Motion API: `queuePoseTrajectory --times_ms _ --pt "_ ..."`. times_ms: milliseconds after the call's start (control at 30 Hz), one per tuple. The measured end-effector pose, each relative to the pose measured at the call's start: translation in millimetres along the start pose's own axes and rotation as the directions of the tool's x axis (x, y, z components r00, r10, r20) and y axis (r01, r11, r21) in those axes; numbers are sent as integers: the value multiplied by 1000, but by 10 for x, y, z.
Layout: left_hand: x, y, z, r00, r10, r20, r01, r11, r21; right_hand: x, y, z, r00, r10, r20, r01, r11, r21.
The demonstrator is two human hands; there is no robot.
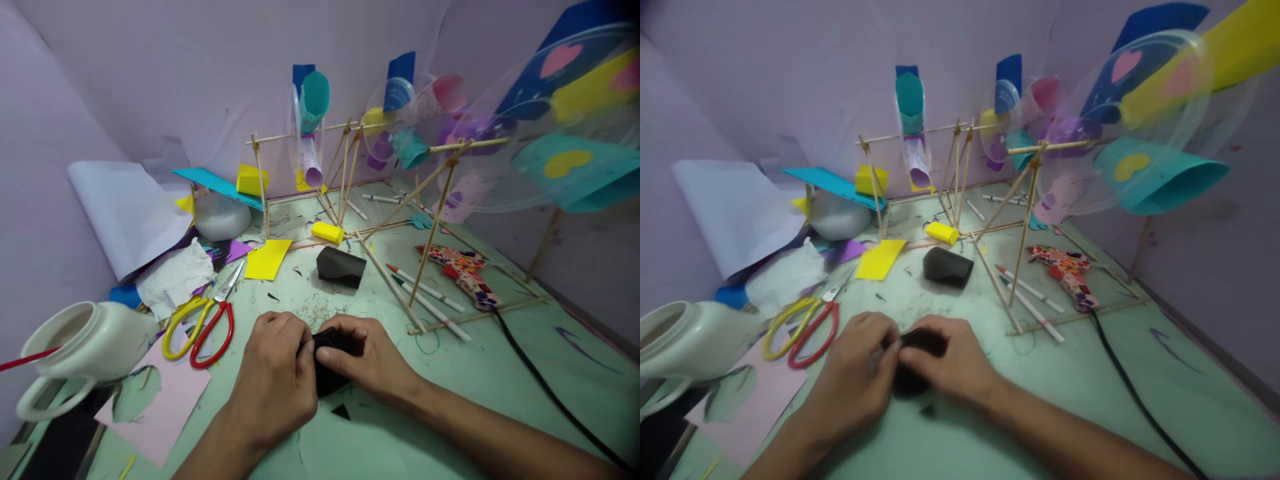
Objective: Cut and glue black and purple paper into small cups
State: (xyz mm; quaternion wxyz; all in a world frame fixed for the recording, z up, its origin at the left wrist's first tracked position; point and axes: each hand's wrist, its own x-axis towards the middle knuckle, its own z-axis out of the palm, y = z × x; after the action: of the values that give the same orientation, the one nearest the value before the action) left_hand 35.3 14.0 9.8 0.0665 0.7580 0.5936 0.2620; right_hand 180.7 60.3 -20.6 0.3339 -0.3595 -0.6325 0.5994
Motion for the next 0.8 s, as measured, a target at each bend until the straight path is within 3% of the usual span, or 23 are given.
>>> queuePoseTrajectory --times_ms 133,200,300,400,667,733,800 --pt "2 9 -15 999 -36 4 36 996 -76 19 4 -25 999 1 -45 0 1000 7" --pt "17 -18 -28 986 -165 28 167 966 -196 36 17 -40 996 56 -70 -51 996 73" --pt "46 -78 -43 925 -368 96 375 841 -391 54 42 -63 983 157 -98 -140 977 163" --pt "62 -101 -23 901 -410 140 428 792 -435 55 52 -66 978 184 -99 -164 969 187" --pt "97 -53 -2 915 -401 38 384 839 -384 42 31 -17 982 191 -17 -184 964 191" --pt "127 -186 -58 888 -457 -54 414 845 -337 46 49 -25 975 223 -17 -214 951 221" --pt "154 -404 -116 801 -548 -241 504 835 -222 51 74 -35 964 264 -22 -251 938 237"
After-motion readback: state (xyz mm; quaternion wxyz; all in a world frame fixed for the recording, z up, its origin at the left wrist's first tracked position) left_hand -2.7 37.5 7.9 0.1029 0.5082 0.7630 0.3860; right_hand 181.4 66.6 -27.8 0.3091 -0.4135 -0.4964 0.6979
